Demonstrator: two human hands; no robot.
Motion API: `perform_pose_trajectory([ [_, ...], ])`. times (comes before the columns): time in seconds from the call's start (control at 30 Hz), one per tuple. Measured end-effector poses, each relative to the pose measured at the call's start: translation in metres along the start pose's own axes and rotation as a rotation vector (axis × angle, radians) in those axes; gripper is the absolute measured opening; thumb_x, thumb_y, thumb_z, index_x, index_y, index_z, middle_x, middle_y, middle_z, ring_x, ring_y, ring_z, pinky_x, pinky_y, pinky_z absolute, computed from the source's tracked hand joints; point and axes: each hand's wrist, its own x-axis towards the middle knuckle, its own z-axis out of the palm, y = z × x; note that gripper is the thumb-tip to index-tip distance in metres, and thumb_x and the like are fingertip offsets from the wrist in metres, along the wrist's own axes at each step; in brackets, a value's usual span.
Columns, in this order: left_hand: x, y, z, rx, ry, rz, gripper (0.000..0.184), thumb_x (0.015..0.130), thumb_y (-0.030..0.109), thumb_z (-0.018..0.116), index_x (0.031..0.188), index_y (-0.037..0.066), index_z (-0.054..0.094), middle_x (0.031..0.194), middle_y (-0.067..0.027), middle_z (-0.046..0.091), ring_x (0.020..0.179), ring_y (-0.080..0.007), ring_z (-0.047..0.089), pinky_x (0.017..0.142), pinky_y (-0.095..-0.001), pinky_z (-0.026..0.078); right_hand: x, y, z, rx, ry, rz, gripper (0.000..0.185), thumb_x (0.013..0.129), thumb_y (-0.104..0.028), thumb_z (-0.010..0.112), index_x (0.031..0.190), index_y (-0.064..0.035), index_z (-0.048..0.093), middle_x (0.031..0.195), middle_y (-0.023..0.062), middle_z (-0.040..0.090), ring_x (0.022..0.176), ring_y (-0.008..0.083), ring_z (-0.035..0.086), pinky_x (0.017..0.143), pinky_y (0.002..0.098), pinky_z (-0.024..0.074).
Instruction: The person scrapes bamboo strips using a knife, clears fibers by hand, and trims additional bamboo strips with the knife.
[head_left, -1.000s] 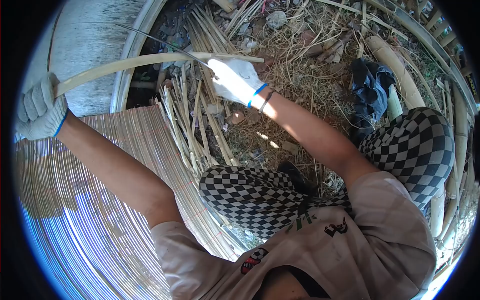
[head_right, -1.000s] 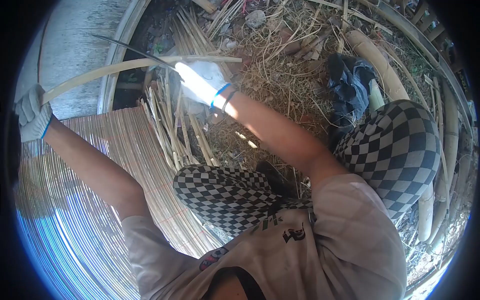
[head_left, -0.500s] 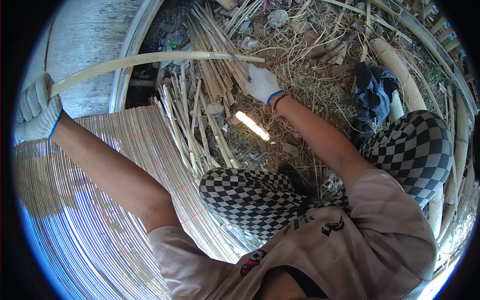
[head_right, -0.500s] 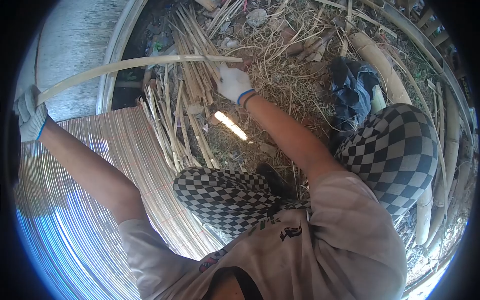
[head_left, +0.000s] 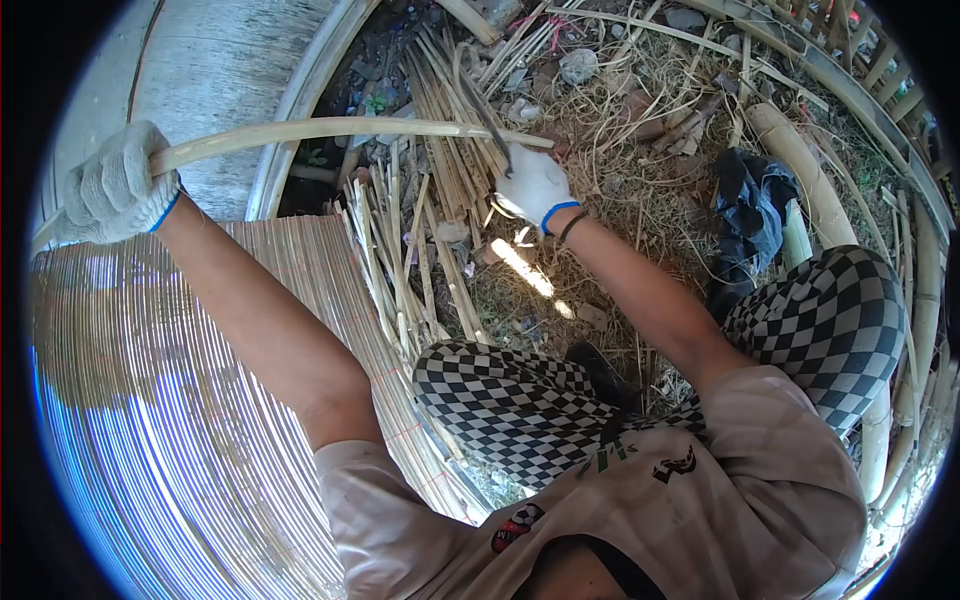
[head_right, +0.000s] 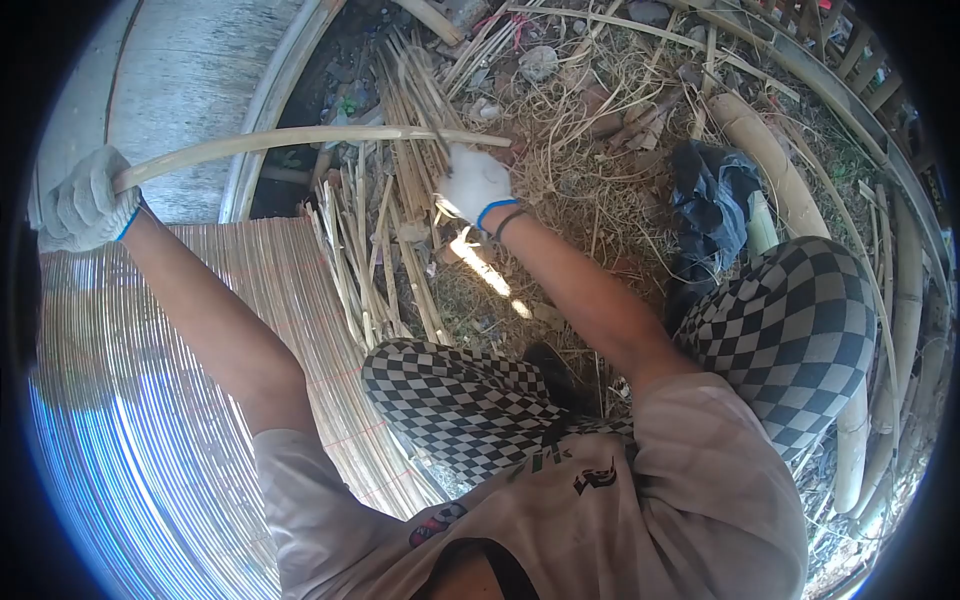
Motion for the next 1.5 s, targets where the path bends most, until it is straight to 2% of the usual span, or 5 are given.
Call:
perform_pose_trajectory([
  [0.2,0.009,0.007,-0.03,-0.132,-0.002,-0.006,0.043,0.091,0.031,0.063,0.051,0.024,0.049,0.041,0.0129,0.043,0.031,-0.0032,0.038,0.034,-0.0191,0.038,-0.03,-0.09,-0.024,0.166,0.315,-0.442,0.03,0.089,-0.022,0.063,0.112,-0.0052,0.057,0.072,0.0156,0.064,0.069,0.0329,0.068,0.064,0.0413,0.055],
  [0.7,-0.032,0.061,-0.115,-0.303,0.095,-0.035,0.042,0.084,0.038,0.07,0.052,0.025,0.046,0.041,0.0121,0.043,0.033,-0.002,0.039,0.038,-0.0183,0.039,-0.008,-0.064,-0.013,-0.061,0.12,-0.334,0.018,0.086,-0.019,0.06,0.095,-0.0052,0.066,0.078,0.0203,0.067,0.071,0.0402,0.068,0.064,0.048,0.0561],
  [0.9,-0.015,0.004,-0.001,0.004,-0.026,0.005,0.045,0.083,0.041,0.072,0.051,0.026,0.045,0.041,0.0139,0.039,0.033,-0.0016,0.036,0.037,-0.0178,0.036,0.017,-0.013,0.025,-0.161,0.073,-0.212,0.02,0.081,-0.017,0.065,0.088,0.0024,0.063,0.076,0.0226,0.067,0.073,0.04,0.07,0.061,0.0451,0.0566],
  [1.27,-0.035,0.013,-0.01,0.007,0.02,0.027,0.048,0.088,0.047,0.069,0.052,0.025,0.045,0.041,0.012,0.039,0.033,-0.0033,0.035,0.035,-0.0199,0.032,0.023,0.032,0.04,-0.074,0.008,-0.041,0.036,0.085,-0.018,0.065,0.113,0.0031,0.067,0.096,0.0261,0.073,0.089,0.0408,0.073,0.082,0.0494,0.058],
  [1.5,-0.041,0.023,-0.031,-0.052,0.073,0.038,0.039,0.084,0.041,0.069,0.054,0.024,0.049,0.042,0.0121,0.038,0.034,-0.004,0.033,0.036,-0.0208,0.029,0.007,-0.034,0.019,-0.06,0.049,-0.305,0.026,0.085,-0.02,0.062,0.103,-0.0013,0.059,0.087,0.0224,0.071,0.083,0.0408,0.071,0.069,0.0472,0.0568],
])
